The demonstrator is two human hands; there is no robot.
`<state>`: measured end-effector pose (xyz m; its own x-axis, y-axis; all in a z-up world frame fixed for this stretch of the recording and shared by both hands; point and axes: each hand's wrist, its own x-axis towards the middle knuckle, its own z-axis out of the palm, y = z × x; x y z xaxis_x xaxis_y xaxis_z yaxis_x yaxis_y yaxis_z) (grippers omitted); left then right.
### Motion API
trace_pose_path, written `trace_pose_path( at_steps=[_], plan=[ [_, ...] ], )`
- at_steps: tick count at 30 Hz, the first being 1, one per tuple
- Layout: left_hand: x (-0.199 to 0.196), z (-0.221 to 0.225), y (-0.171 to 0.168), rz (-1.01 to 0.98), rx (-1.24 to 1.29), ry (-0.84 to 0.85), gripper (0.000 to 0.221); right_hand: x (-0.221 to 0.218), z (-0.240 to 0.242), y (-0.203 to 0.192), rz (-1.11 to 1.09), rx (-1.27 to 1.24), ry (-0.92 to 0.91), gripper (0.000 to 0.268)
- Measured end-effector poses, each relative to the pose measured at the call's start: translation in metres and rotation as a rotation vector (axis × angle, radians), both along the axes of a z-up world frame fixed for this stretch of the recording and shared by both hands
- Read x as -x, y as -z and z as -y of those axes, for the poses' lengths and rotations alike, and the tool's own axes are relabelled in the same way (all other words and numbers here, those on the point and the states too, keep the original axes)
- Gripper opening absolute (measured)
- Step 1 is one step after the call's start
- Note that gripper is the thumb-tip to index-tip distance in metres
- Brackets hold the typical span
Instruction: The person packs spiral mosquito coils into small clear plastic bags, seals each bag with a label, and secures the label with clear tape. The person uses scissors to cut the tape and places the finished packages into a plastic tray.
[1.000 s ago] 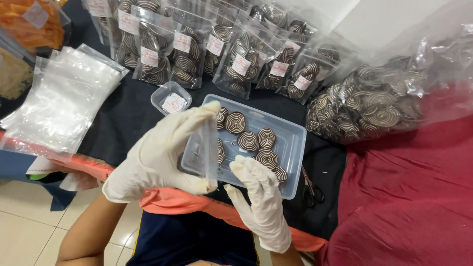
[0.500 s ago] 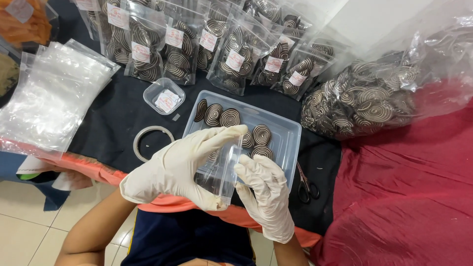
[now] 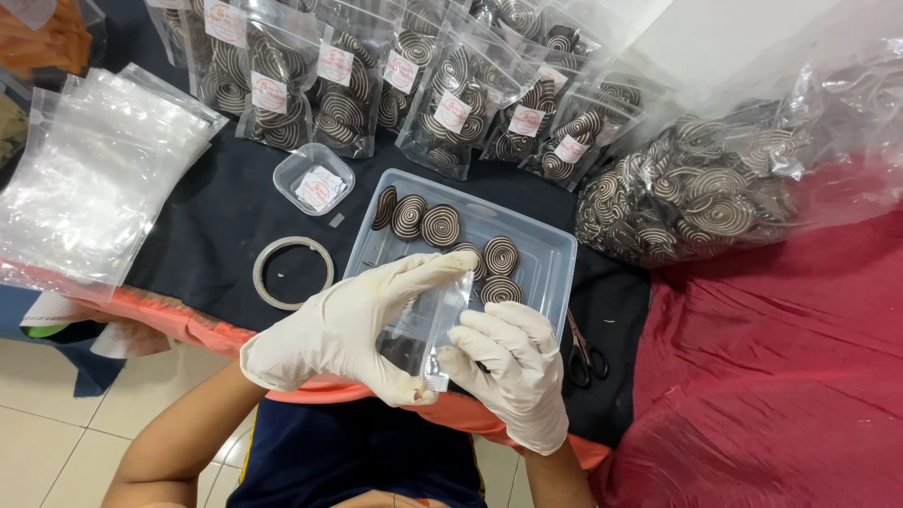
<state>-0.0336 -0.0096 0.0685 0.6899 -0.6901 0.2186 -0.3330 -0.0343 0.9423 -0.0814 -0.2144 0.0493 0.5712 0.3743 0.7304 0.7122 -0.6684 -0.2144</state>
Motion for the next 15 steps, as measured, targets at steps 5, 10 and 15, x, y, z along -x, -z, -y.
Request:
trace_pose_path(
  at_steps=[5, 10, 15],
  plan=[
    [0.000, 0.003, -0.008, 0.109, -0.214, -0.021, 0.104, -0.007, 0.001, -0.013, 0.026, 0.166, -0.137, 0.013],
    [-0.003, 0.006, -0.001, 0.159, -0.186, -0.010, 0.098, -0.012, 0.000, -0.016, -0.038, 0.279, -0.167, 0.017],
    [-0.008, 0.008, 0.013, 0.317, -0.149, -0.046, 0.097, -0.022, 0.002, -0.009, -0.023, 0.332, -0.205, 0.016]
  ],
)
